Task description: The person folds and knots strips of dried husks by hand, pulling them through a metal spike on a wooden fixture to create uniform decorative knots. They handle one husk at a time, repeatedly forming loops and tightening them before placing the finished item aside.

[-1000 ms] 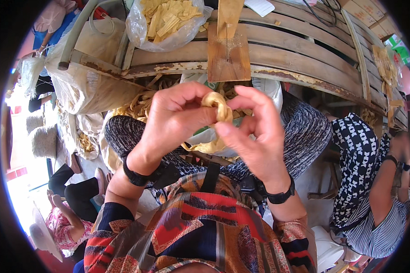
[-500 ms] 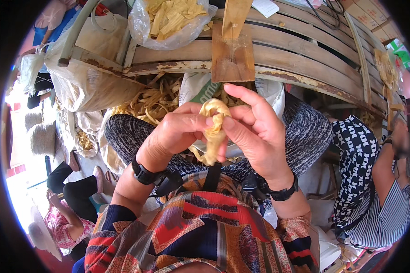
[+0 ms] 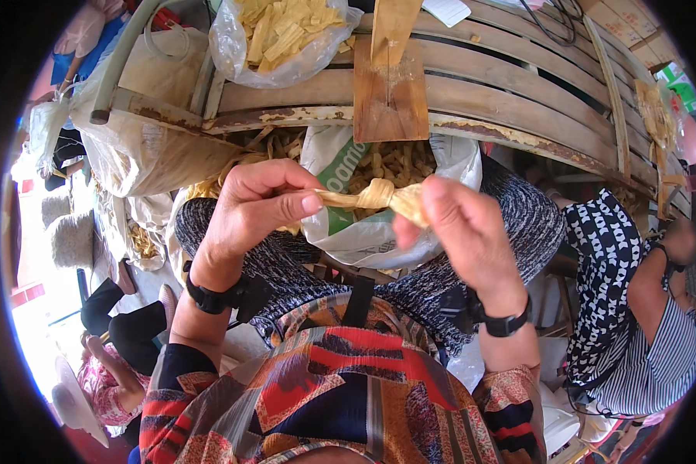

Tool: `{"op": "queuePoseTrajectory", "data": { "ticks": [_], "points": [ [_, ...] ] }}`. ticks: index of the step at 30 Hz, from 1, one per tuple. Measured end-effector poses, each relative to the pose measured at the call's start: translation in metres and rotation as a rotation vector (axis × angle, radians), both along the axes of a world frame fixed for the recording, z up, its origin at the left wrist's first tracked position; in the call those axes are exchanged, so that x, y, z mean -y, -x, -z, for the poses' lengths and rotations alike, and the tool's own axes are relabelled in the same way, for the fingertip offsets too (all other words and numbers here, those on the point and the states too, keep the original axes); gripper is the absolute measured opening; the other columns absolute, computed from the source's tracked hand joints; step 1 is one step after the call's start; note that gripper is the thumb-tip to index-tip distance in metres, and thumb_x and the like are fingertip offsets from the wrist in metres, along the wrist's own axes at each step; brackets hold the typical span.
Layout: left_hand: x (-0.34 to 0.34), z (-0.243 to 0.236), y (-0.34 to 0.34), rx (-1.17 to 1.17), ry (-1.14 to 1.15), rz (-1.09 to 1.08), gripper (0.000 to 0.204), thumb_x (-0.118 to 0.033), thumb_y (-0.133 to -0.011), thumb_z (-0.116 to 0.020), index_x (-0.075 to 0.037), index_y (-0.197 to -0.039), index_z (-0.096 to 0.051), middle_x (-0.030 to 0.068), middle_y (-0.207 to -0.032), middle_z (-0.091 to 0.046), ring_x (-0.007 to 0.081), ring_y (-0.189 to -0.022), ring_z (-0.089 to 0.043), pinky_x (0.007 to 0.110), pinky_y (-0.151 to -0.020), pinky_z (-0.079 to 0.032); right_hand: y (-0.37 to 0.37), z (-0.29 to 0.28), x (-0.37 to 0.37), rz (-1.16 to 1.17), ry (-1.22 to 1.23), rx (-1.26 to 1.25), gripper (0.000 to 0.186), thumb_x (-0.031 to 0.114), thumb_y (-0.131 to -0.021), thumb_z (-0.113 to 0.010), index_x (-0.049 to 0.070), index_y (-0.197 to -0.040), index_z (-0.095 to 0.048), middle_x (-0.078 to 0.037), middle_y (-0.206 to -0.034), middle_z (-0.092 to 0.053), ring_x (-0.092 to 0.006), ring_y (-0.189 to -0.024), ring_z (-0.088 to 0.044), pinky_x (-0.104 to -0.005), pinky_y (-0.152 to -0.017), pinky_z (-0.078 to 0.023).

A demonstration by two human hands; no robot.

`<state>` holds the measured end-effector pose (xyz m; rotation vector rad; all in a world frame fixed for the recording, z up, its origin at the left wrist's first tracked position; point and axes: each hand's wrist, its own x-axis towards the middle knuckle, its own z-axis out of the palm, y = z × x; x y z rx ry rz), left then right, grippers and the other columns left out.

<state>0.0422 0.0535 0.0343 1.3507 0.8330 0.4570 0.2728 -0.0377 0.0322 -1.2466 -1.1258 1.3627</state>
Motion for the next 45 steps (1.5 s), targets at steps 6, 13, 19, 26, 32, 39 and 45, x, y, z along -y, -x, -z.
{"op": "queuePoseTrajectory", "data": {
  "ticks": [6,13,19,26,32,39,45],
  "points": [
    [-0.008,-0.007,-0.014,0.063,-0.784,0.159,0.019,-0.009,-0.074,-0.072,-0.002,-0.091,-0.066,0.0078,-0.069,-0.061,0.0169,-0.059,-0.059,0.026,-0.052,-0.045,-0.011,-0.016,-0.037,-0.521,0.392,-0.245,0.045,0.036,-0.098,-0.04,-0.004,-0.098,-0.06,-0.008,-0.073,-0.063,-0.0132,-0.061,-0.061,-0.0263,-0.068,-0.051],
    [-0.038,0.009,-0.005,0.016,-1.044,0.105,0.014,-0.009,-0.073,-0.071,-0.004,-0.085,-0.067,0.0056,-0.065,-0.061,0.019,-0.05,-0.056,0.027,-0.046,-0.043,-0.015,0.0,-0.039,-0.523,0.461,-0.297,0.034,0.034,-0.097,-0.041,0.004,-0.084,-0.05,0.006,-0.056,-0.04,-0.0015,-0.043,-0.041,-0.0226,-0.061,-0.051],
    [-0.079,0.042,-0.053,-0.246,-0.459,-0.212,0.019,-0.016,-0.079,-0.071,0.001,-0.085,-0.066,0.004,-0.064,-0.059,0.0064,-0.06,-0.053,0.023,-0.053,-0.042,-0.027,0.042,-0.099,0.003,0.197,0.227,0.027,0.029,-0.094,-0.049,0.004,-0.085,-0.054,0.002,-0.057,-0.048,-0.0058,-0.048,-0.049,-0.0262,-0.052,-0.047],
    [-0.107,0.088,-0.079,-0.447,-0.652,-0.326,0.026,-0.024,-0.082,-0.068,0.001,-0.073,-0.064,0.0036,-0.057,-0.055,0.0082,-0.052,-0.047,0.025,-0.05,-0.04,-0.035,0.084,-0.126,0.29,0.008,0.89,0.033,0.032,-0.089,-0.055,0.001,-0.078,-0.059,-0.009,-0.068,-0.06,-0.0227,-0.06,-0.059,-0.0343,-0.055,-0.044],
    [-0.067,0.026,-0.071,-0.103,0.078,-0.052,0.024,-0.025,-0.086,-0.064,-0.001,-0.087,-0.065,-0.0013,-0.061,-0.055,0.0044,-0.051,-0.049,0.018,-0.045,-0.037,-0.007,0.044,-0.09,0.184,-0.116,0.337,0.036,0.036,-0.089,-0.058,0.001,-0.095,-0.065,-0.006,-0.087,-0.063,-0.0145,-0.075,-0.06,-0.0249,-0.067,-0.047],
    [-0.035,-0.006,-0.013,0.037,0.164,0.172,0.034,-0.029,-0.087,-0.062,0.001,-0.103,-0.063,0.0075,-0.083,-0.064,0.0122,-0.068,-0.059,0.023,-0.062,-0.045,-0.006,0.007,-0.057,0.489,-0.104,-0.221,0.03,0.027,-0.094,-0.052,-0.003,-0.089,-0.058,-0.01,-0.082,-0.065,-0.0175,-0.07,-0.065,-0.0266,-0.064,-0.051],
    [-0.017,-0.017,-0.025,-0.09,-0.131,0.238,0.029,-0.013,-0.08,-0.063,0.004,-0.103,-0.062,0.0066,-0.093,-0.064,0.0138,-0.085,-0.058,0.026,-0.076,-0.045,0.03,-0.017,-0.008,0.0,-0.46,0.224,0.024,0.019,-0.095,-0.048,-0.003,-0.093,-0.057,-0.008,-0.081,-0.065,-0.0125,-0.07,-0.062,-0.0211,-0.062,-0.048]
  ]
}}
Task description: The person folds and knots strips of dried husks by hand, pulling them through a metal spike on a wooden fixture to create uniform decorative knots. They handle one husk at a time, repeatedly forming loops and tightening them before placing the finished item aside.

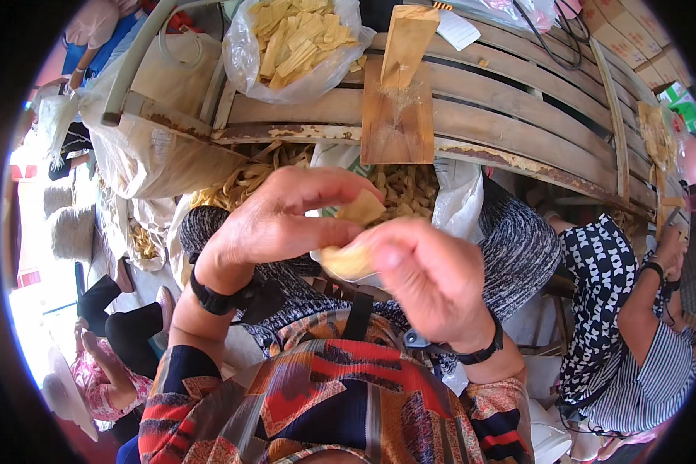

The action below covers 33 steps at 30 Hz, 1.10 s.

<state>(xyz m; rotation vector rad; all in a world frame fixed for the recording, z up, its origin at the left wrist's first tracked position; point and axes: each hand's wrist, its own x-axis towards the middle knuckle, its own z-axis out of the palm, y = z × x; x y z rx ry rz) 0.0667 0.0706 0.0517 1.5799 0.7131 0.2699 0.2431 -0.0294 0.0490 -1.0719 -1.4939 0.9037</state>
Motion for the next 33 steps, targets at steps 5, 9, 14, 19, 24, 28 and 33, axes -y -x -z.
{"op": "queuePoseTrajectory", "data": {
  "ticks": [5,9,14,19,24,28,33],
  "points": [
    [0.015,-0.01,-0.001,0.248,0.417,-0.269,0.015,0.008,-0.075,-0.057,-0.001,-0.087,-0.058,0.0088,-0.09,-0.065,0.0131,-0.077,-0.062,0.023,-0.069,-0.049,0.004,0.026,0.003,0.063,0.451,-0.43,0.026,0.026,-0.094,-0.052,0.001,-0.085,-0.056,-0.003,-0.07,-0.06,-0.0067,-0.056,-0.055,-0.0186,-0.051,-0.043],
    [0.025,-0.005,-0.008,0.407,0.557,-0.259,0.029,0.008,-0.073,-0.063,0.003,-0.101,-0.058,0.0088,-0.087,-0.065,0.0142,-0.074,-0.064,0.024,-0.065,-0.052,0.011,0.034,0.001,0.064,0.408,-0.515,0.023,0.027,-0.092,-0.056,0.006,-0.082,-0.055,0.003,-0.063,-0.052,-0.0022,-0.05,-0.043,-0.016,-0.045,-0.033],
    [0.029,0.006,-0.007,0.135,0.112,-0.345,0.021,0.008,-0.073,-0.063,0.004,-0.094,-0.061,0.0077,-0.082,-0.065,0.0126,-0.073,-0.063,0.023,-0.064,-0.051,0.011,0.018,0.009,0.204,0.252,-0.255,0.031,0.009,-0.089,-0.058,0.001,-0.117,-0.047,-0.003,-0.087,-0.057,0.0022,-0.059,-0.041,-0.0137,-0.05,-0.033],
    [0.036,0.002,-0.008,0.302,0.222,-0.326,0.025,0.006,-0.076,-0.06,0.003,-0.101,-0.059,0.0067,-0.084,-0.064,0.0122,-0.078,-0.062,0.023,-0.069,-0.049,0.008,0.018,0.013,0.154,0.38,-0.55,0.045,0.002,-0.086,-0.057,-0.002,-0.128,-0.041,-0.009,-0.095,-0.061,0.0002,-0.052,-0.042,-0.0143,-0.044,-0.033],
    [0.036,0.015,-0.01,0.421,0.584,-0.394,0.023,-0.002,-0.078,-0.059,0.0,-0.101,-0.057,0.0071,-0.088,-0.064,0.0139,-0.08,-0.061,0.025,-0.07,-0.049,-0.001,0.018,0.014,-0.166,0.523,-1.088,0.05,-0.001,-0.085,-0.056,-0.004,-0.131,-0.038,-0.013,-0.098,-0.063,-0.0007,-0.045,-0.042,-0.0149,-0.038,-0.032],
    [0.039,0.026,-0.006,0.504,1.034,-0.023,0.021,-0.009,-0.082,-0.054,0.004,-0.099,-0.055,0.0151,-0.082,-0.062,0.0218,-0.066,-0.063,0.032,-0.061,-0.052,0.002,0.015,0.014,-0.003,0.358,-0.679,0.048,0.0,-0.086,-0.057,-0.003,-0.131,-0.038,-0.011,-0.099,-0.063,-0.0004,-0.054,-0.047,-0.0137,-0.046,-0.036],
    [0.038,0.022,-0.006,0.329,0.773,-0.137,0.033,-0.025,-0.089,-0.056,0.005,-0.104,-0.054,0.0092,-0.07,-0.059,0.0181,-0.057,-0.061,0.025,-0.05,-0.049,-0.006,0.009,0.016,0.222,0.3,-0.24,0.016,0.013,-0.09,-0.058,0.001,-0.1,-0.054,0.0,-0.079,-0.057,-0.0017,-0.061,-0.045,-0.0162,-0.055,-0.037]
  ]
}}
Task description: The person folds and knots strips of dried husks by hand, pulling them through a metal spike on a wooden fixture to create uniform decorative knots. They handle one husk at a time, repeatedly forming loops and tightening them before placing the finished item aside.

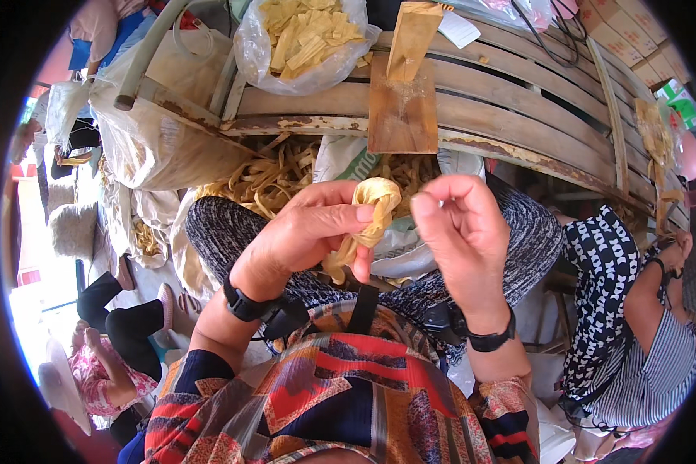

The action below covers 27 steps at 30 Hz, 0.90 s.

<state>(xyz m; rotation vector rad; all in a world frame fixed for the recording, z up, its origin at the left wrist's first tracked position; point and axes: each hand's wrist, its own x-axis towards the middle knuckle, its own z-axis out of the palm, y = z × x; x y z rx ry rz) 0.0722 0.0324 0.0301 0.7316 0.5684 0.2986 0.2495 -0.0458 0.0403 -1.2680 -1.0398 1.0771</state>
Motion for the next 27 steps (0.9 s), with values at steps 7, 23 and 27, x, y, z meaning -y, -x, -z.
{"op": "queuePoseTrajectory", "data": {
  "ticks": [7,23,27],
  "points": [
    [0.003,-0.013,0.01,-0.04,-0.469,-0.026,0.028,-0.017,-0.084,-0.066,0.0,-0.103,-0.057,0.0011,-0.074,-0.061,0.0081,-0.066,-0.058,0.02,-0.056,-0.045,-0.008,-0.009,0.014,-0.263,0.203,-0.27,0.028,0.025,-0.096,-0.049,0.002,-0.08,-0.054,0.003,-0.064,-0.049,-0.0029,-0.057,-0.045,-0.0188,-0.049,-0.036],
    [-0.027,-0.029,0.018,-0.057,-1.568,-0.001,0.016,-0.005,-0.071,-0.074,-0.006,-0.084,-0.065,0.0049,-0.062,-0.061,0.0188,-0.054,-0.062,0.028,-0.047,-0.045,-0.03,-0.012,-0.042,-1.001,0.413,-0.13,0.035,0.034,-0.098,-0.04,0.002,-0.091,-0.053,-0.002,-0.072,-0.055,-0.0094,-0.061,-0.056,-0.0233,-0.057,-0.049],
    [-0.046,0.002,0.024,-0.24,-1.301,-0.11,0.013,-0.008,-0.073,-0.075,-0.003,-0.08,-0.066,0.004,-0.065,-0.062,0.0152,-0.058,-0.06,0.026,-0.051,-0.044,-0.039,0.012,-0.043,-0.784,0.53,-0.179,0.033,0.034,-0.096,-0.044,0.005,-0.084,-0.053,0.0,-0.074,-0.053,-0.0075,-0.061,-0.056,-0.0224,-0.056,-0.048]
  ]
}}
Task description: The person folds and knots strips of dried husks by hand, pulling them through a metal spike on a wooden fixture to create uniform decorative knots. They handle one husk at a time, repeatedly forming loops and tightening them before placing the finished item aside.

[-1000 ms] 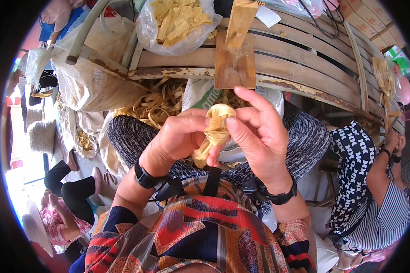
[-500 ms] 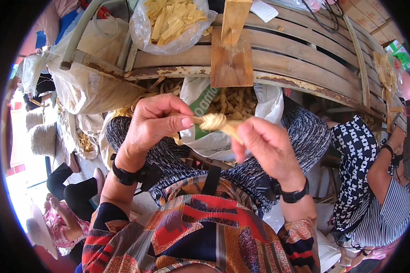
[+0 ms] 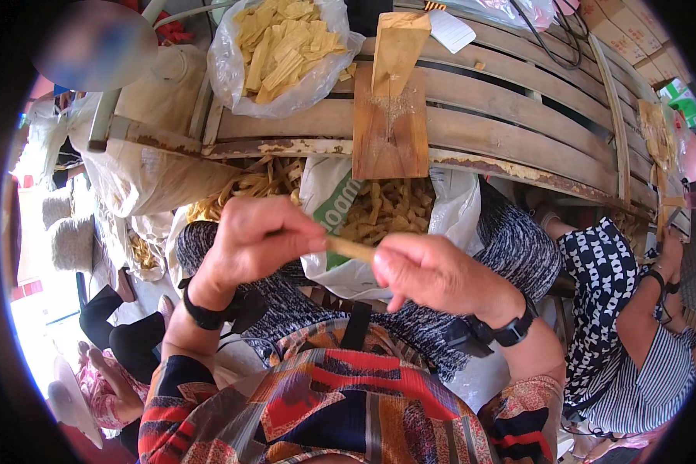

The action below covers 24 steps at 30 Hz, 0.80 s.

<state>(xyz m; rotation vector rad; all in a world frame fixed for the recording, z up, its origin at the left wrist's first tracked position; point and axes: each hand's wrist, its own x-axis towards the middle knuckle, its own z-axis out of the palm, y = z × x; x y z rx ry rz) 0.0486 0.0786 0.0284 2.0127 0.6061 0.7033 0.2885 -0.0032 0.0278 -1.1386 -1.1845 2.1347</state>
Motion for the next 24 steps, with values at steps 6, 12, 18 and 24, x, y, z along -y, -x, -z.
{"op": "queuePoseTrajectory", "data": {
  "ticks": [6,12,18,24],
  "points": [
    [-0.052,0.042,-0.042,-0.2,0.226,-0.35,0.016,-0.015,-0.081,-0.067,0.0,-0.084,-0.065,0.0018,-0.066,-0.058,0.0075,-0.061,-0.05,0.024,-0.054,-0.041,-0.011,0.044,-0.059,0.471,-0.533,0.632,0.027,0.029,-0.091,-0.054,0.002,-0.087,-0.055,-0.004,-0.065,-0.056,-0.0109,-0.057,-0.057,-0.0282,-0.05,-0.043],
    [-0.079,0.09,-0.076,-0.264,-0.076,-0.591,0.017,-0.016,-0.078,-0.07,-0.001,-0.08,-0.063,0.0086,-0.064,-0.058,0.011,-0.056,-0.051,0.025,-0.053,-0.042,-0.013,0.078,-0.095,0.557,-0.808,1.19,0.028,0.029,-0.087,-0.055,0.002,-0.08,-0.056,-0.015,-0.062,-0.056,-0.0326,-0.057,-0.055,-0.0352,-0.054,-0.044],
    [-0.047,0.04,-0.061,-0.058,0.497,-0.262,0.023,-0.022,-0.084,-0.067,0.001,-0.089,-0.065,0.0002,-0.072,-0.06,0.0059,-0.061,-0.051,0.02,-0.052,-0.041,0.003,0.04,-0.064,0.596,-0.736,0.735,0.038,0.038,-0.088,-0.058,0.0,-0.087,-0.064,-0.009,-0.079,-0.062,-0.0172,-0.067,-0.059,-0.0268,-0.063,-0.046],
    [-0.003,-0.003,-0.018,0.246,0.732,0.027,0.013,-0.007,-0.084,-0.064,0.0,-0.095,-0.063,0.0029,-0.08,-0.063,0.0091,-0.062,-0.057,0.02,-0.054,-0.046,-0.003,0.023,-0.029,0.965,-0.359,-0.005,0.028,0.025,-0.094,-0.052,-0.002,-0.092,-0.059,-0.012,-0.079,-0.065,-0.0175,-0.061,-0.064,-0.0255,-0.062,-0.052]
  ]
}}
